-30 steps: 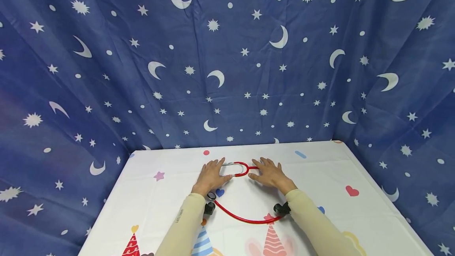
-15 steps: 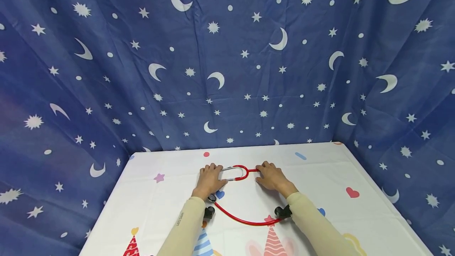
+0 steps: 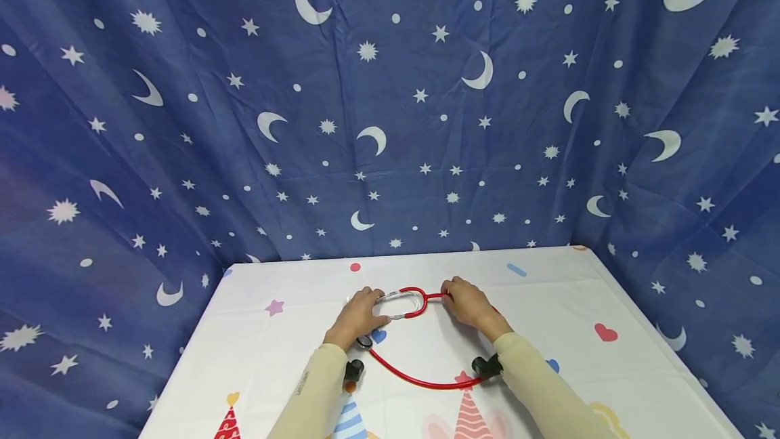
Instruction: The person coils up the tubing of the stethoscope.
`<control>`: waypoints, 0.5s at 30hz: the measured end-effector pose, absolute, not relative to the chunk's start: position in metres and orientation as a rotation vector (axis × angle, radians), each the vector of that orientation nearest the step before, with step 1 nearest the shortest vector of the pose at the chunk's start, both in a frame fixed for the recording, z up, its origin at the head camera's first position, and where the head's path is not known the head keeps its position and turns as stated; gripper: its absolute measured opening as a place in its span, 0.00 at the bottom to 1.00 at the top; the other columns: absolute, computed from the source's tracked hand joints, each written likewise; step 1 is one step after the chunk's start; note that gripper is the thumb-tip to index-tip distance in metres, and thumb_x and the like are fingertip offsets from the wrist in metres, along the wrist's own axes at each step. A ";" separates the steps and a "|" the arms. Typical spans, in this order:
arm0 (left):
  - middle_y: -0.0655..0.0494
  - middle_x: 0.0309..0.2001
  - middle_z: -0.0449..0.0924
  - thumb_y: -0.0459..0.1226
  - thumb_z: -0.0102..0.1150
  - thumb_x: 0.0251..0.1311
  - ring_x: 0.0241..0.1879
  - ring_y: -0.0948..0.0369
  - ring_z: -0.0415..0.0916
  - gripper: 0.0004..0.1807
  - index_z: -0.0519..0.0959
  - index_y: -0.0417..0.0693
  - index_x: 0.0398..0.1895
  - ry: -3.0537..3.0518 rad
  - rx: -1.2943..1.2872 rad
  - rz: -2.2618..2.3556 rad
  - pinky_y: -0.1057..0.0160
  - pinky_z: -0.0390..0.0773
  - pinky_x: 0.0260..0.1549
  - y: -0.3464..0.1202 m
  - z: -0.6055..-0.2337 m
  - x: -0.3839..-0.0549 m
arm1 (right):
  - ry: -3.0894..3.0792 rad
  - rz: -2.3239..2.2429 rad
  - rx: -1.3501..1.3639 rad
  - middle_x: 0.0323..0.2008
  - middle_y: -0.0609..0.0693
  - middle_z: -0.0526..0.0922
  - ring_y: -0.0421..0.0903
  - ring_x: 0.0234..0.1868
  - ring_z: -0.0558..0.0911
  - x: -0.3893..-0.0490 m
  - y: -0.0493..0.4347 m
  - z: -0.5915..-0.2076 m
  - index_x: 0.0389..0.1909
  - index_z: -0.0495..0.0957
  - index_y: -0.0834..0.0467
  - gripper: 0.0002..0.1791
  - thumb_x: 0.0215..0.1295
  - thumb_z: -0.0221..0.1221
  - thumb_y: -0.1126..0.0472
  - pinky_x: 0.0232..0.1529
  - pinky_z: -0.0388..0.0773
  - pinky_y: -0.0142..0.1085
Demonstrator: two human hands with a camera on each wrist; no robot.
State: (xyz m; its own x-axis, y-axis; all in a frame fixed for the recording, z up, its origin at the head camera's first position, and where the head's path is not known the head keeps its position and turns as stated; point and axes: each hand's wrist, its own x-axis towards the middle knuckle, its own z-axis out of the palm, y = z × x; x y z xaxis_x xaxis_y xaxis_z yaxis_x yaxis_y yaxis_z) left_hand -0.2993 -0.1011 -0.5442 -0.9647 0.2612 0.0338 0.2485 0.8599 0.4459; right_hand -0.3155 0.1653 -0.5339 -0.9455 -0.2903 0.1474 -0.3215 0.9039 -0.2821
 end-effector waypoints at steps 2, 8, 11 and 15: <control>0.55 0.44 0.75 0.49 0.73 0.52 0.44 0.58 0.71 0.33 0.75 0.49 0.60 2.983 0.420 0.705 0.51 0.75 0.48 -0.101 -0.544 -0.299 | -2.926 0.500 0.481 0.29 0.47 0.78 0.43 0.30 0.76 -0.315 0.165 -0.531 0.37 0.80 0.54 0.03 0.64 0.63 0.62 0.34 0.76 0.41; 0.58 0.36 0.74 0.48 0.74 0.49 0.35 0.61 0.69 0.35 0.73 0.50 0.61 2.946 0.450 0.742 0.58 0.72 0.37 -0.103 -0.541 -0.299 | -2.849 0.570 0.475 0.29 0.46 0.80 0.42 0.29 0.76 -0.310 0.163 -0.520 0.38 0.81 0.54 0.03 0.65 0.63 0.61 0.33 0.76 0.40; 0.58 0.33 0.75 0.43 0.72 0.51 0.30 0.62 0.68 0.29 0.75 0.49 0.57 2.959 0.478 0.790 0.62 0.70 0.31 -0.105 -0.537 -0.299 | -2.831 0.582 0.476 0.31 0.45 0.81 0.40 0.29 0.77 -0.307 0.162 -0.514 0.39 0.81 0.54 0.03 0.66 0.63 0.60 0.33 0.76 0.38; 0.59 0.29 0.74 0.38 0.68 0.48 0.25 0.64 0.66 0.24 0.77 0.49 0.52 2.997 0.550 0.863 0.65 0.68 0.26 -0.109 -0.526 -0.297 | -2.788 0.604 0.487 0.31 0.45 0.82 0.39 0.27 0.76 -0.302 0.162 -0.503 0.40 0.81 0.54 0.03 0.67 0.62 0.60 0.30 0.74 0.36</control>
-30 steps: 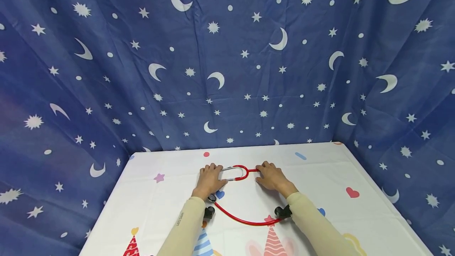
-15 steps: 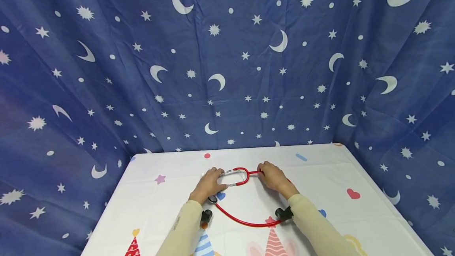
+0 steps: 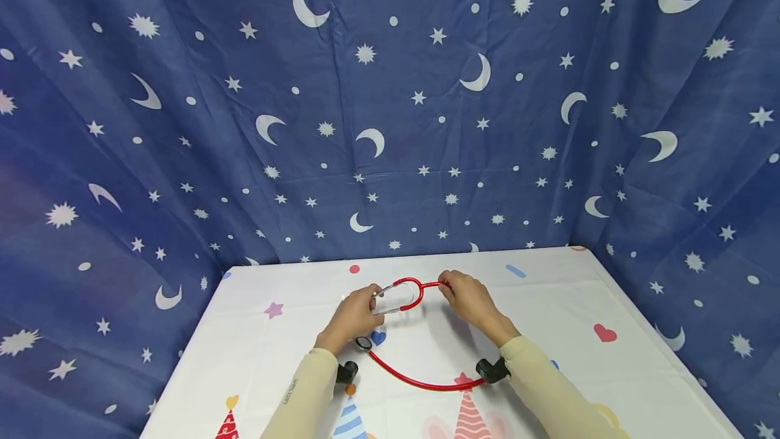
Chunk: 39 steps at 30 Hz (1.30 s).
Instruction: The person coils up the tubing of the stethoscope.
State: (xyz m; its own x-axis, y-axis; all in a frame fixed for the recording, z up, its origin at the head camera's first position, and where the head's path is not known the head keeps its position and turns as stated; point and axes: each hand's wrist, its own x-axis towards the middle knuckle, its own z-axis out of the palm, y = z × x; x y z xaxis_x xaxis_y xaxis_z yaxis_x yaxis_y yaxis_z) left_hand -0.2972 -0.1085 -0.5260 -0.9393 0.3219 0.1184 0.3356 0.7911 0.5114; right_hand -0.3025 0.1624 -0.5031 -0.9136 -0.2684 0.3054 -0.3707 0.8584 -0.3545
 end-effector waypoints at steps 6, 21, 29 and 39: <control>0.63 0.27 0.76 0.35 0.69 0.47 0.25 0.67 0.68 0.22 0.77 0.49 0.49 -2.861 -0.588 -0.873 0.66 0.68 0.28 -0.109 -0.511 -0.291 | -2.731 0.645 0.488 0.31 0.45 0.82 0.39 0.25 0.74 -0.294 0.163 -0.491 0.41 0.80 0.54 0.05 0.67 0.62 0.60 0.28 0.71 0.34; 0.68 0.24 0.74 0.48 0.74 0.50 0.22 0.67 0.68 0.29 0.77 0.51 0.56 -2.745 -0.505 -1.079 0.69 0.70 0.23 -0.111 -0.490 -0.261 | -2.615 0.707 0.499 0.28 0.43 0.81 0.37 0.25 0.72 -0.281 0.168 -0.482 0.43 0.81 0.53 0.07 0.67 0.63 0.56 0.28 0.70 0.33; 0.69 0.24 0.73 0.46 0.74 0.50 0.21 0.68 0.67 0.30 0.76 0.55 0.57 -2.655 -0.509 -1.072 0.69 0.69 0.23 -0.115 -0.477 -0.256 | -2.663 0.787 0.454 0.26 0.43 0.80 0.39 0.24 0.71 -0.277 0.187 -0.480 0.45 0.81 0.54 0.11 0.69 0.59 0.52 0.27 0.69 0.32; 0.60 0.29 0.76 0.42 0.75 0.49 0.23 0.68 0.68 0.27 0.79 0.51 0.55 -2.514 -0.524 -1.089 0.71 0.70 0.22 -0.127 -0.474 -0.254 | -2.712 1.222 0.363 0.28 0.50 0.80 0.42 0.25 0.76 -0.267 0.205 -0.483 0.49 0.78 0.58 0.14 0.71 0.58 0.54 0.23 0.73 0.32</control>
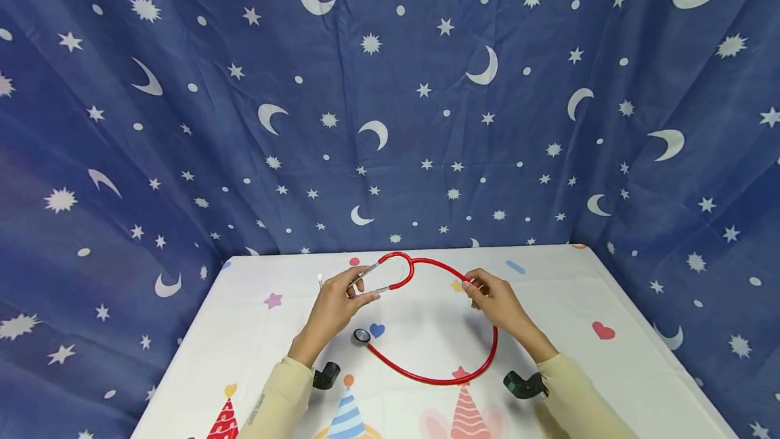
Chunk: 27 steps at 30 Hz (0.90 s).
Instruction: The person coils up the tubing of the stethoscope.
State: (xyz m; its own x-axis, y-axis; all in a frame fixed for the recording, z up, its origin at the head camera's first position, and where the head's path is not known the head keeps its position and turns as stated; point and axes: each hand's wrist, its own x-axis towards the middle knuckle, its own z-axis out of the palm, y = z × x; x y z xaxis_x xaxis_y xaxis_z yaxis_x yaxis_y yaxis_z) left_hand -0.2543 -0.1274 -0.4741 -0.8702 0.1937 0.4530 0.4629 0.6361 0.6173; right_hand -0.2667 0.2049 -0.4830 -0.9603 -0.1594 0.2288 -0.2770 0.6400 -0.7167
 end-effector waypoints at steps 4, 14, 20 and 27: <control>0.64 0.28 0.74 0.42 0.75 0.49 0.22 0.69 0.67 0.27 0.80 0.51 0.54 -2.504 -0.520 -1.055 0.71 0.69 0.22 -0.131 -0.473 -0.253 | -2.633 1.227 0.382 0.32 0.51 0.82 0.42 0.28 0.75 -0.257 0.207 -0.472 0.48 0.79 0.57 0.13 0.70 0.59 0.54 0.26 0.74 0.31; 0.65 0.29 0.73 0.43 0.75 0.49 0.21 0.71 0.64 0.25 0.80 0.51 0.52 -2.546 -0.626 -0.953 0.72 0.67 0.20 -0.139 -0.470 -0.245 | -2.435 0.991 0.523 0.32 0.47 0.83 0.38 0.27 0.73 -0.241 0.214 -0.440 0.48 0.81 0.57 0.11 0.67 0.62 0.61 0.26 0.74 0.28; 0.63 0.28 0.75 0.45 0.75 0.49 0.21 0.72 0.63 0.27 0.81 0.49 0.54 -2.544 -0.686 -0.890 0.73 0.67 0.21 -0.140 -0.468 -0.240 | -2.412 0.801 0.665 0.32 0.43 0.78 0.36 0.27 0.69 -0.234 0.218 -0.423 0.47 0.80 0.57 0.11 0.63 0.64 0.66 0.26 0.72 0.27; 0.68 0.27 0.71 0.47 0.75 0.48 0.21 0.72 0.63 0.27 0.81 0.52 0.53 -2.582 -0.732 -0.953 0.73 0.65 0.20 -0.134 -0.461 -0.237 | -2.208 0.775 0.753 0.33 0.46 0.78 0.34 0.28 0.68 -0.236 0.219 -0.400 0.46 0.80 0.59 0.14 0.58 0.66 0.70 0.27 0.70 0.22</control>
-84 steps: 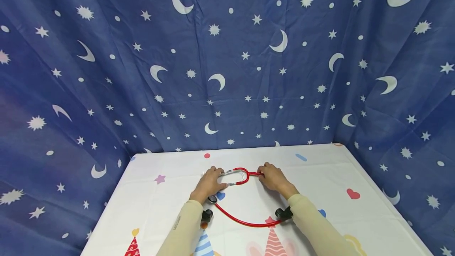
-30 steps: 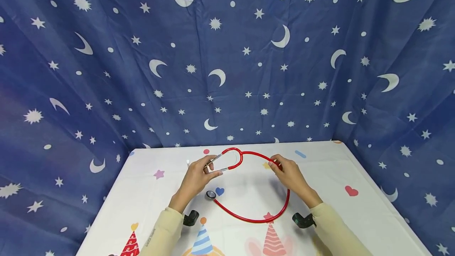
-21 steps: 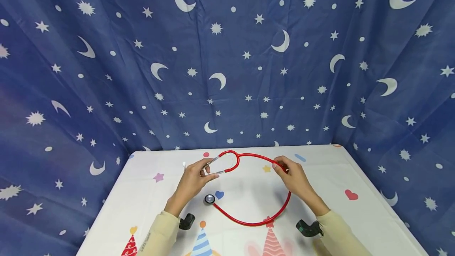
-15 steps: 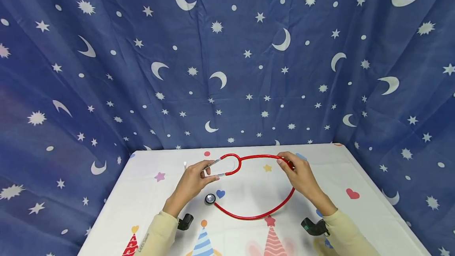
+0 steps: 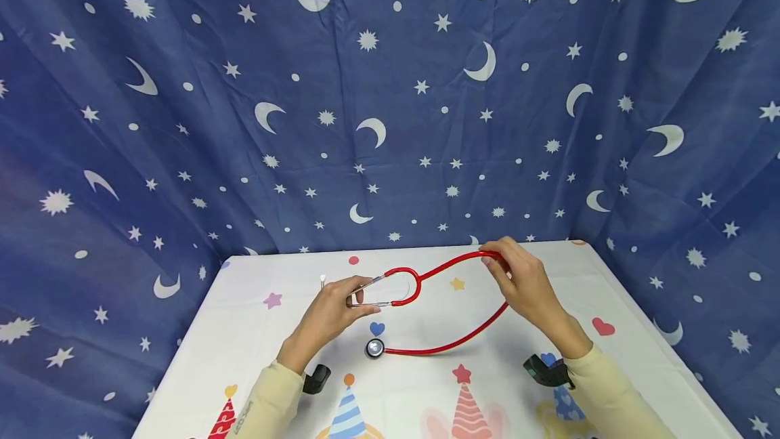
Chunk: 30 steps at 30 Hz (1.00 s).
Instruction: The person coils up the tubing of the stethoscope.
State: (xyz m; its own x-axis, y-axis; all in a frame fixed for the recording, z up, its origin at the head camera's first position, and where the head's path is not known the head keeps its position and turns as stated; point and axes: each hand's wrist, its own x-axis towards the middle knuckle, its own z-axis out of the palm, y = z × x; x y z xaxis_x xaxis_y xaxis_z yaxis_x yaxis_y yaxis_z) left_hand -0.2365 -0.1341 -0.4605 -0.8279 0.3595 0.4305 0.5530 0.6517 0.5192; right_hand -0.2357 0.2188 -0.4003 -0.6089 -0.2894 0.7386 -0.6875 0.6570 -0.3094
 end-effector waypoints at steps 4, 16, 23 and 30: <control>0.69 0.27 0.71 0.46 0.75 0.48 0.21 0.71 0.64 0.27 0.81 0.52 0.54 -2.571 -0.802 -0.967 0.73 0.67 0.20 -0.128 -0.454 -0.234 | -2.057 0.838 0.769 0.33 0.49 0.78 0.34 0.27 0.67 -0.241 0.217 -0.393 0.45 0.82 0.61 0.15 0.56 0.65 0.74 0.27 0.65 0.21; 0.67 0.24 0.71 0.49 0.75 0.47 0.22 0.73 0.62 0.26 0.83 0.50 0.50 -2.448 -0.976 -0.849 0.76 0.67 0.21 -0.109 -0.443 -0.229 | -1.907 0.925 0.903 0.30 0.48 0.77 0.33 0.25 0.64 -0.250 0.195 -0.376 0.43 0.83 0.61 0.13 0.69 0.59 0.56 0.25 0.63 0.22; 0.66 0.23 0.68 0.49 0.73 0.49 0.23 0.73 0.62 0.24 0.83 0.50 0.49 -2.457 -1.085 -0.871 0.76 0.66 0.23 -0.100 -0.436 -0.222 | -1.978 0.929 0.948 0.27 0.45 0.73 0.33 0.24 0.65 -0.253 0.180 -0.373 0.42 0.83 0.60 0.10 0.58 0.67 0.69 0.25 0.63 0.21; 0.64 0.26 0.72 0.47 0.72 0.52 0.24 0.72 0.65 0.25 0.82 0.46 0.51 -2.395 -1.197 -0.911 0.79 0.68 0.25 -0.089 -0.430 -0.215 | -2.043 0.917 0.990 0.24 0.43 0.72 0.33 0.22 0.62 -0.261 0.169 -0.383 0.41 0.84 0.56 0.10 0.58 0.67 0.68 0.24 0.60 0.21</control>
